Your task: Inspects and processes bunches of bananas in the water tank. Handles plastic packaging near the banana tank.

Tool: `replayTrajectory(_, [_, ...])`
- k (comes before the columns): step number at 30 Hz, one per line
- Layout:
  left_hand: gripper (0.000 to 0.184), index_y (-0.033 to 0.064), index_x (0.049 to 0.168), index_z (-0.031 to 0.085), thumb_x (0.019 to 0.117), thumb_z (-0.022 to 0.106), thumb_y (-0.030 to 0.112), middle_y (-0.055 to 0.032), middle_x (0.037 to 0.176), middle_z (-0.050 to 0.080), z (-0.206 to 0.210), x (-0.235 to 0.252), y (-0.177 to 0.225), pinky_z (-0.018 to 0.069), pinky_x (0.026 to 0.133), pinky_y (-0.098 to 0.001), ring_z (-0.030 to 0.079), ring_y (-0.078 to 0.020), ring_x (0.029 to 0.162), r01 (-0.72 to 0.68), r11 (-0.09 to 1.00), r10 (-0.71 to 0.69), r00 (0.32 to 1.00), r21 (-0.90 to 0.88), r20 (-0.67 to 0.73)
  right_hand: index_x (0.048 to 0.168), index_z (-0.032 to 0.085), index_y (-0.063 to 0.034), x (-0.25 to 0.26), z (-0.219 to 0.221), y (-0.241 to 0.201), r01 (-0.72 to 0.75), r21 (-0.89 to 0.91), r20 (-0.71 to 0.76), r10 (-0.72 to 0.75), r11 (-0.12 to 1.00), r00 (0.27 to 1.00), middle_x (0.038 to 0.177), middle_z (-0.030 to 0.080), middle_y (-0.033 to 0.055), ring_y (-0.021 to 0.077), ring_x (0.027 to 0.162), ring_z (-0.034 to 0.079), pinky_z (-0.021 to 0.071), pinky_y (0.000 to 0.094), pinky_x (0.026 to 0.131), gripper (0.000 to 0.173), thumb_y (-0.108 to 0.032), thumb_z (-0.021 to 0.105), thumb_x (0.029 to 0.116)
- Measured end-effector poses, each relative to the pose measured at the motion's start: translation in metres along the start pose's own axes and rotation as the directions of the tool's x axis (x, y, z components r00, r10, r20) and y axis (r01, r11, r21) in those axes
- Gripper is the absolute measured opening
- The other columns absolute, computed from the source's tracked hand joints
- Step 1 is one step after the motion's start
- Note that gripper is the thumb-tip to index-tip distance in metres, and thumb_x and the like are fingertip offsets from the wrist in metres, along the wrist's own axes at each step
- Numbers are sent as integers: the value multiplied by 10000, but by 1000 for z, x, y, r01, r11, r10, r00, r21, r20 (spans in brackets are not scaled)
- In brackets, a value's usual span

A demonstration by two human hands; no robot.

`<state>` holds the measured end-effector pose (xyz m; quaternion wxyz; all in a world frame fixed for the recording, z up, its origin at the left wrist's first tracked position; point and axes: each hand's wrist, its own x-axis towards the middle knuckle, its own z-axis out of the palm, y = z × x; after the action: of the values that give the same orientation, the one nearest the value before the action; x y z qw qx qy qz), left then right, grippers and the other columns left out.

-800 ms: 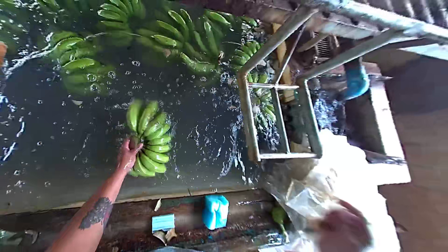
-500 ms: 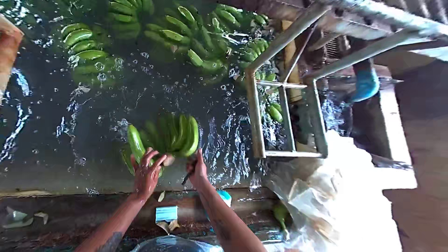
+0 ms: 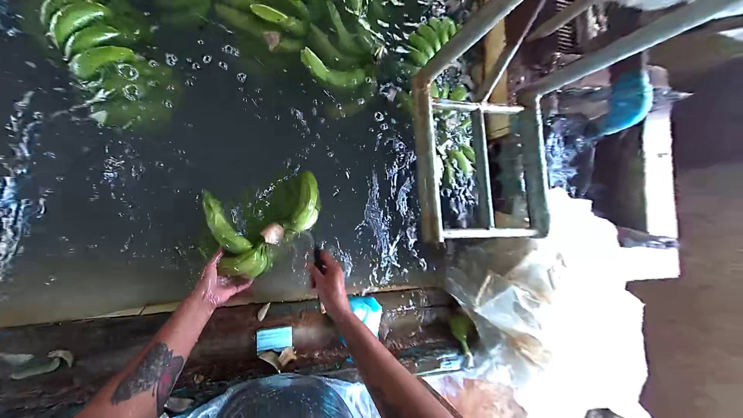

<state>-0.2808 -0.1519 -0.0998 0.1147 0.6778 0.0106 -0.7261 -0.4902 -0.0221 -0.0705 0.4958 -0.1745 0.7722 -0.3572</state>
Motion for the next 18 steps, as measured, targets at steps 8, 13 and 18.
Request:
replayTrajectory(8, [555,157,1490,381,1039,447,473,-199,1402,533,24,-23,-9,569,874,-544,617,-380,1168,33,986,-30,999,-161,23,1399,543,-8,40,24,2,-159,-176,64,173,971,983,960,656,157,228,732,631,556,410,688,384,-184,535,1059])
replayTrajectory(13, [508,124,1491,371,1054,424,377,-213,1402,527,33,-22,-28,567,870,-560,614,-388,1169,-43,980,53,997,-192,47,1271,567,47,37,35,-6,-222,82,58,218,972,974,780,557,70,119,558,515,475,280,512,285,-151,541,1067])
replayTrajectory(18, [480,105,1487,376,1063,434,321,-212,1400,526,43,-22,-44,566,878,-549,617,-376,1169,-122,971,131,991,-204,35,1277,563,37,32,43,-9,-239,205,27,238,949,971,760,533,66,114,527,495,458,269,473,270,-139,519,1077])
